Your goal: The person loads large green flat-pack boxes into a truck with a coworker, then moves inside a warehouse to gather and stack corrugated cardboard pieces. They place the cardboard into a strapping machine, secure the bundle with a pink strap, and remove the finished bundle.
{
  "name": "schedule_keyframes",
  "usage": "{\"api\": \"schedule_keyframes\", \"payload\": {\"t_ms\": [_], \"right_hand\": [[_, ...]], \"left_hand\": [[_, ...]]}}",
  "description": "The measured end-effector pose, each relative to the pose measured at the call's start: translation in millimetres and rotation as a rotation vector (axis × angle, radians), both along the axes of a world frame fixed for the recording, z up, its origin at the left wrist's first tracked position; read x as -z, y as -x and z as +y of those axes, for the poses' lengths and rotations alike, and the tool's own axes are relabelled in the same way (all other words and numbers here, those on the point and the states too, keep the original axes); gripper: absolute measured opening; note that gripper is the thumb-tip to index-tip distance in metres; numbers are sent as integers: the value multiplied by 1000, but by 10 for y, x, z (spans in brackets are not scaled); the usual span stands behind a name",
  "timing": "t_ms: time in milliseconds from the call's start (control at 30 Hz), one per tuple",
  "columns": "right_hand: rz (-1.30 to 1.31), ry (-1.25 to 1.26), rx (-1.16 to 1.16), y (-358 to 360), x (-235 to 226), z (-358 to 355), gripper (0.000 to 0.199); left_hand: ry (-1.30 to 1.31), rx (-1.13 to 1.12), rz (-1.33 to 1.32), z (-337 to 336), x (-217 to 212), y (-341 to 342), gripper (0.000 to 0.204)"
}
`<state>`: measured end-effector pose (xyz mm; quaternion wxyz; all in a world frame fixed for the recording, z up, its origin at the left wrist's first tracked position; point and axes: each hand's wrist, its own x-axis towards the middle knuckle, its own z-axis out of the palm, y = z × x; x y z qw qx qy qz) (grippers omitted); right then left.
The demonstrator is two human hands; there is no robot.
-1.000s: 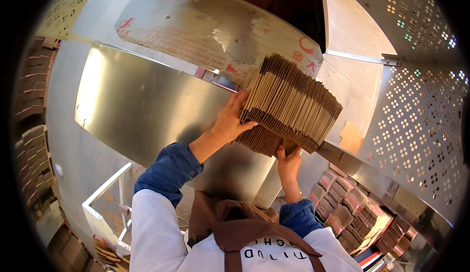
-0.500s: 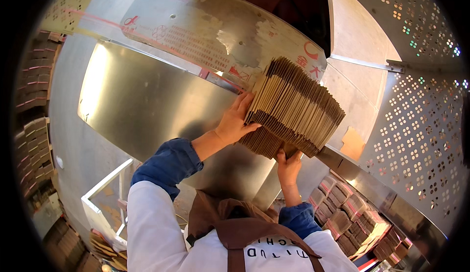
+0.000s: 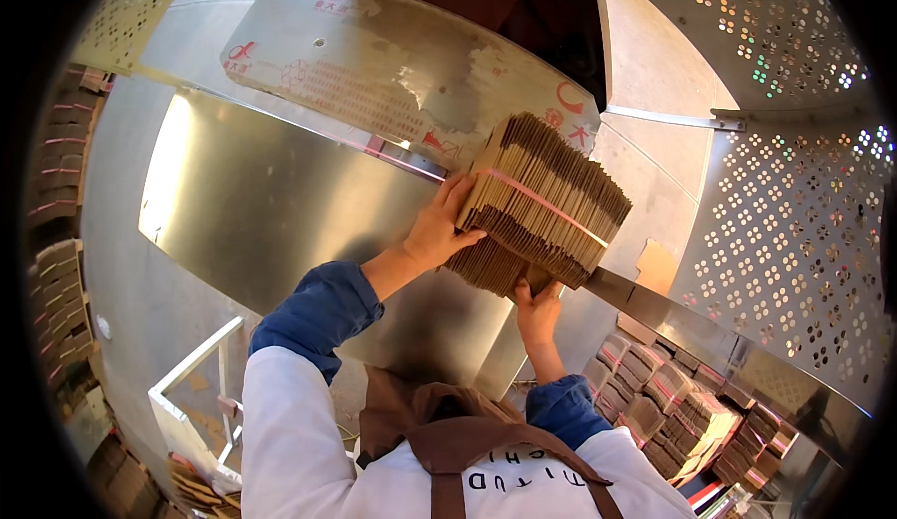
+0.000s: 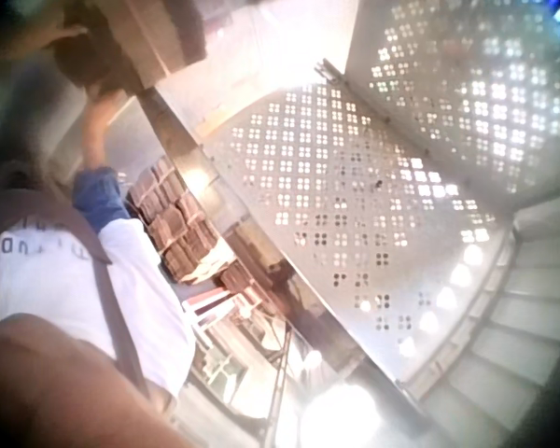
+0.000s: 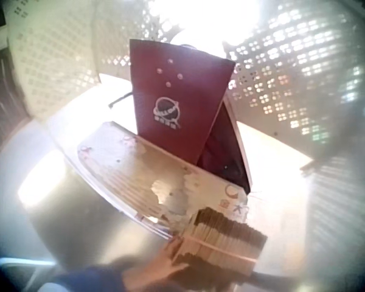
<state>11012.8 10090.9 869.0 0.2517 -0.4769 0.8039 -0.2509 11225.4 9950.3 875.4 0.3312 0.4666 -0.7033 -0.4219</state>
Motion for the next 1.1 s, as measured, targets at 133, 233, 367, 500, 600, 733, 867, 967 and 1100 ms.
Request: {"api": "schedule_keyframes", "payload": {"t_ms": [133, 233, 367, 500, 600, 733, 867, 967, 1100], "right_hand": [[-26, 5, 19, -13, -60, -14, 65], [-31, 17, 10, -14, -67, -22, 62], [-2, -15, 11, -8, -83, -10, 60], [-48, -23, 28, -18, -117, -21, 61], [-18, -20, 16, -22, -116, -29, 60], [-41, -6, 21, -36, -147, -40, 57], [-15, 8, -11, -11, -110, -26, 51], [-16, 68, -10, -9, -91, -16, 48], [-15, 19, 4, -28, -115, -38, 50]], "left_hand": [[43, 13, -3, -15, -8, -15, 88], [61, 2, -4, 1, 26, -14, 89], [46, 17, -8, -18, 7, -9, 90], [51, 1, -5, -14, 13, 1, 90], [60, 6, -4, -25, 3, 8, 89], [77, 26, -41, -43, 36, 1, 88], [105, 37, -37, -70, 74, 18, 89], [81, 37, -33, -80, 83, 19, 91], [105, 35, -27, -82, 147, 15, 90]]}}
